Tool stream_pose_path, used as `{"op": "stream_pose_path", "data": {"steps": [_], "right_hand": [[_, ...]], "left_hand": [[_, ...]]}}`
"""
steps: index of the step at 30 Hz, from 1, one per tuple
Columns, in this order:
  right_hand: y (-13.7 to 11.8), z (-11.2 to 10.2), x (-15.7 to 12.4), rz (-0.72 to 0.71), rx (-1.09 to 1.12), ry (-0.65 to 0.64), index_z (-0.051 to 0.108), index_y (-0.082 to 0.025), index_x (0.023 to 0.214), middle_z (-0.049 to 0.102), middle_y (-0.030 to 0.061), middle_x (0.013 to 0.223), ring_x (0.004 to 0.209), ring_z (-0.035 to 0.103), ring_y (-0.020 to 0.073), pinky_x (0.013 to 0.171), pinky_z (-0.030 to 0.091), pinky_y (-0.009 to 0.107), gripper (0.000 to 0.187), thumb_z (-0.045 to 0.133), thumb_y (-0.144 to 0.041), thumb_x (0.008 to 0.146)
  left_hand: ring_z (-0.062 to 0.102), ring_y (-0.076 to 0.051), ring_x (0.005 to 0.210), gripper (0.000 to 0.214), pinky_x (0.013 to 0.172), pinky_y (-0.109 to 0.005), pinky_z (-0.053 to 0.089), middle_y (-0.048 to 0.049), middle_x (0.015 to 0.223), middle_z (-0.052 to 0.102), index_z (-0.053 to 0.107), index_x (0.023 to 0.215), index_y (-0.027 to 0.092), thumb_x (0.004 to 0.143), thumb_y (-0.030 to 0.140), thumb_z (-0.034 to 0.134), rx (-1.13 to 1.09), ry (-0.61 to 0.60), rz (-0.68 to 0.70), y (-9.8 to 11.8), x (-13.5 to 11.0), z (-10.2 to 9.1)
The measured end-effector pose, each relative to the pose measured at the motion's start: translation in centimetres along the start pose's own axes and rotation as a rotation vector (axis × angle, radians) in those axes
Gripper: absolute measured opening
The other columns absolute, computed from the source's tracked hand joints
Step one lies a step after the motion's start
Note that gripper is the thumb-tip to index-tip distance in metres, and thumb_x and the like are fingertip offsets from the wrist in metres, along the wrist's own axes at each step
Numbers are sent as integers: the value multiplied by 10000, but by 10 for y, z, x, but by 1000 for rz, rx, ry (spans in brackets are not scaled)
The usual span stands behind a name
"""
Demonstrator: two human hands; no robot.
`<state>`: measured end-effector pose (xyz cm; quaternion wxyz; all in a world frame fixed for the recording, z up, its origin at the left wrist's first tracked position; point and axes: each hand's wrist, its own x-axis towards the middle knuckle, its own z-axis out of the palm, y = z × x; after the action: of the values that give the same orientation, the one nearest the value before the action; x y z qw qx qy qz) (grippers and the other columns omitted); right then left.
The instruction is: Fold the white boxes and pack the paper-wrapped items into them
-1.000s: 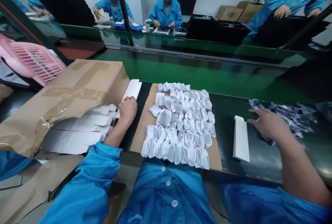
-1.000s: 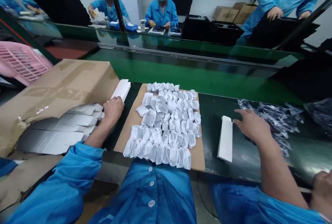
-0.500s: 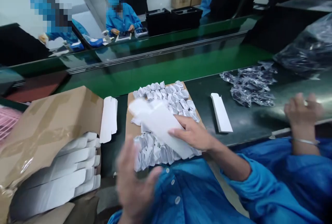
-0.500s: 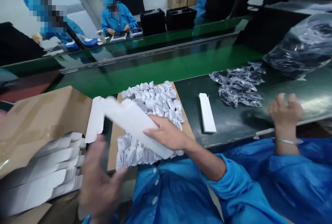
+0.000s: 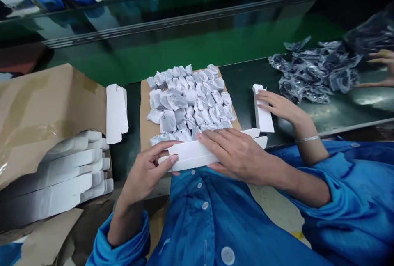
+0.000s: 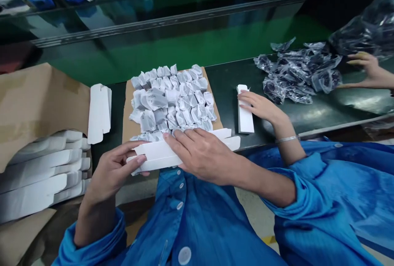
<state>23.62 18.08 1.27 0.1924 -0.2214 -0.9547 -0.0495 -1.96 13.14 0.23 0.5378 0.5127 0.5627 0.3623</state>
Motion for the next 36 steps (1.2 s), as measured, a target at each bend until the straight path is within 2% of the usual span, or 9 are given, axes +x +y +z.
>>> {"op": "stream_pose_path", "data": {"steps": [3,10,13,16,19,22,25,32,36], "right_hand": [[5,0,0,-22,35,13,519,30,1331,679,228,1187,963,670,311,766,563,417,521,516,-350,975],[-5,-1,0,-71,-162,81,628,-44,1230,739,192,1074,937,713,288,751,587,392,317,462,-153,982],[-2,3,-2,149,-36,148,591,-87,1316,714,196,1180,1024,705,312,822,593,427,377,502,-241,984],[-9,15,2,441,18,285,515,-101,1413,687,198,1241,1072,691,326,890,577,453,497,548,-322,968],[-30,27,9,361,92,340,438,-92,1469,653,211,1296,1158,656,326,933,563,452,534,497,-329,994],[-41,25,13,227,397,253,360,-90,1510,610,215,1353,1209,622,295,954,561,420,653,539,-431,983],[-34,14,19,321,687,294,444,-145,1468,657,144,1219,1037,652,208,838,577,331,658,620,-486,935],[-20,15,27,201,827,350,741,-175,1110,624,74,941,846,600,146,707,518,279,258,599,-338,969],[-11,13,28,436,1203,443,729,-189,1085,655,26,872,749,618,109,657,518,238,227,648,-347,942]], "left_hand": [[664,-142,535,318,521,-218,566,2,653,704,721,1084,169,822,349,718,154,7,52,6,1,-1],[660,-120,566,101,447,-172,497,8,745,749,769,790,203,759,157,684,277,268,179,7,6,-1],[689,-147,580,292,513,-245,573,1,814,763,699,1164,241,877,261,652,50,371,375,6,-3,7],[740,-240,959,537,798,-395,636,-73,1146,735,501,1415,277,923,464,610,-95,503,662,0,-11,37],[628,-286,1231,807,965,-422,578,-134,1367,610,330,1508,286,838,545,697,-58,520,674,-10,-7,68],[712,-242,1029,744,872,-379,601,-107,1155,695,353,1462,237,846,431,723,39,626,500,-14,0,70],[713,-248,988,598,842,-377,598,-105,1123,696,494,1360,194,845,413,704,211,514,422,-13,-1,55],[685,-216,1050,530,854,-313,576,-77,1174,663,529,1300,214,826,375,706,411,381,624,-10,-10,51],[697,-179,823,457,680,-277,567,-32,995,669,567,1157,236,761,333,773,365,306,594,-14,-8,50]]}}
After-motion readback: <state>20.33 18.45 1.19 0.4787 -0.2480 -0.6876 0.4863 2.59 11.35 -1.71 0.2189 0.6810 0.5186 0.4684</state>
